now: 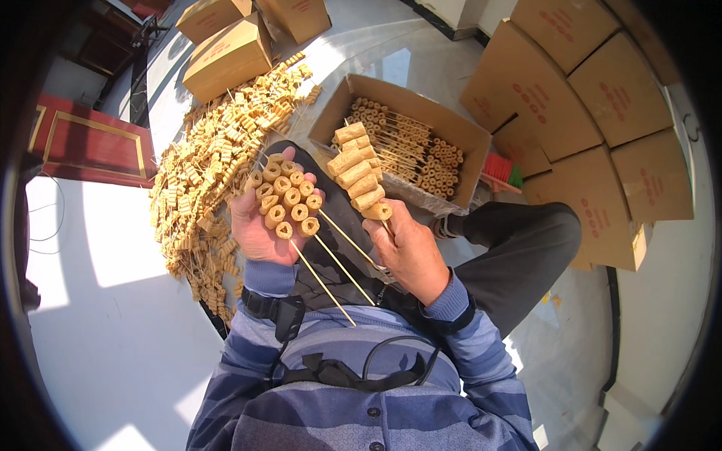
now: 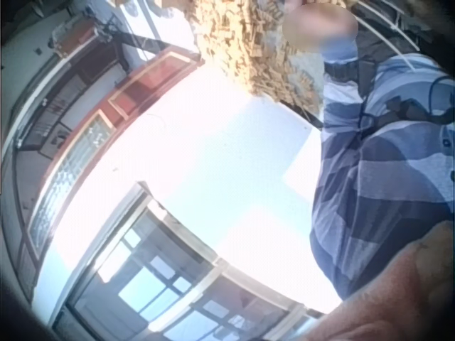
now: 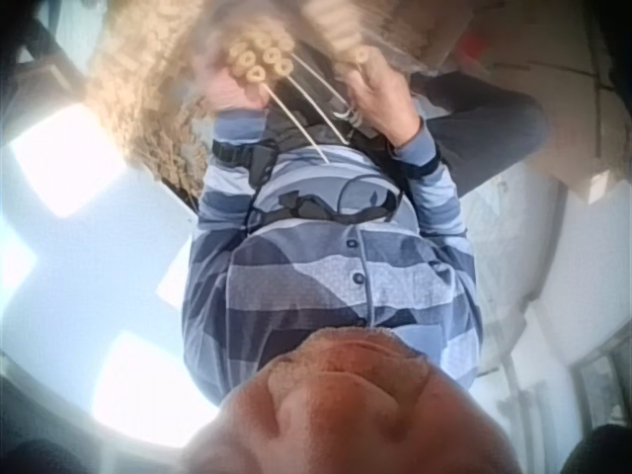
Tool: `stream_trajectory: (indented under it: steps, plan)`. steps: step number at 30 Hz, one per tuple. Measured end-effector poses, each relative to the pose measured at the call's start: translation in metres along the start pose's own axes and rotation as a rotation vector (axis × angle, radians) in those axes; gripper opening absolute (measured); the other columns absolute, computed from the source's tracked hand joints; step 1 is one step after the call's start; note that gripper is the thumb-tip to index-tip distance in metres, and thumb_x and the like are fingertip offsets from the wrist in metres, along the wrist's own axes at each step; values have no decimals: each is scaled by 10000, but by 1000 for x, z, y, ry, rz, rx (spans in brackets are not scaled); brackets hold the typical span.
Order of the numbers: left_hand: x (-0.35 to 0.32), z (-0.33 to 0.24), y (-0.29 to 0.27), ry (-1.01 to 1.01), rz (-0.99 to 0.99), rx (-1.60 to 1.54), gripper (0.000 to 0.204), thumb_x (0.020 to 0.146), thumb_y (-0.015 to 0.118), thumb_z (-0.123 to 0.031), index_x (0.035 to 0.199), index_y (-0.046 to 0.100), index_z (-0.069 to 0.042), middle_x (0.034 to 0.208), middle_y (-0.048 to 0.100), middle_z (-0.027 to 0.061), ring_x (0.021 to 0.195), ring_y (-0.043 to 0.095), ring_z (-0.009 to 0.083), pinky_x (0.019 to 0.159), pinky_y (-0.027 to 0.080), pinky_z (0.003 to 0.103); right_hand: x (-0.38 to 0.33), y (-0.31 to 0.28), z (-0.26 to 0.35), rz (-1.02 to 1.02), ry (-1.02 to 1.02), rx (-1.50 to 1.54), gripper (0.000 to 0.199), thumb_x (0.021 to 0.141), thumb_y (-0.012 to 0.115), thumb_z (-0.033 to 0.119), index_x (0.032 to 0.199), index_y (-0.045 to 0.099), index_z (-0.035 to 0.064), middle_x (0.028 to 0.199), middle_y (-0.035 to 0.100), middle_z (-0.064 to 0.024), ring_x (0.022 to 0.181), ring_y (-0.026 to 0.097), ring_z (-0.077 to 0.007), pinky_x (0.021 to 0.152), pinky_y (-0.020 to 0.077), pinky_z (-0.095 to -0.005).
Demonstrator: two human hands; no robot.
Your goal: The person sits on the floor and threads small ring-shaped food items onto wooden skewers. They gather loose pieces from the floor, align them on the sticks, and place the completed skewers into a cardboard box. The person then wraps the box contents in plastic and closes the box.
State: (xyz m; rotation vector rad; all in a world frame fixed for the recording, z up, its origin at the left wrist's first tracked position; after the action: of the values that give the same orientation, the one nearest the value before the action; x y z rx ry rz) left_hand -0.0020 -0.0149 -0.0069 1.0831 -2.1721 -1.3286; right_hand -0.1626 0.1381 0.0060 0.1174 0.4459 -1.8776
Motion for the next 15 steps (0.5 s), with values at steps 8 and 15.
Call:
stream_trajectory:
  steps: [8,15]
  plan:
    - [-5,6,7,-54,16,-44,921,831,701,-390,1508,298,87,1276,576,209,1165,587,364,984,515,514,6,6,-11,-286,-215,-669,265,983,594,192,1217,543,79,784,680,-185,693,679,-358,581,527,-451]
    - [-11,19,30,-32,-47,59,772,866,576,-313,1497,347,68,1394,534,216,1263,560,350,1086,451,474,2,18,-5,-308,-334,-760,437,938,623,149,1352,529,46,743,692,-118,648,691,-294,554,536,-418]
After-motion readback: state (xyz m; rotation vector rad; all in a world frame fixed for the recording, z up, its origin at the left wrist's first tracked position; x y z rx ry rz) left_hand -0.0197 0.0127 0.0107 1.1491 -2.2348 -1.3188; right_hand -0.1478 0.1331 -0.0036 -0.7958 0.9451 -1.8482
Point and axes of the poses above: each hand's wrist, its own x-axis towards the middle knuckle, its own y-axis out of the palm, z = x × y, the point moved 1 cm from there along x, towards the middle knuckle
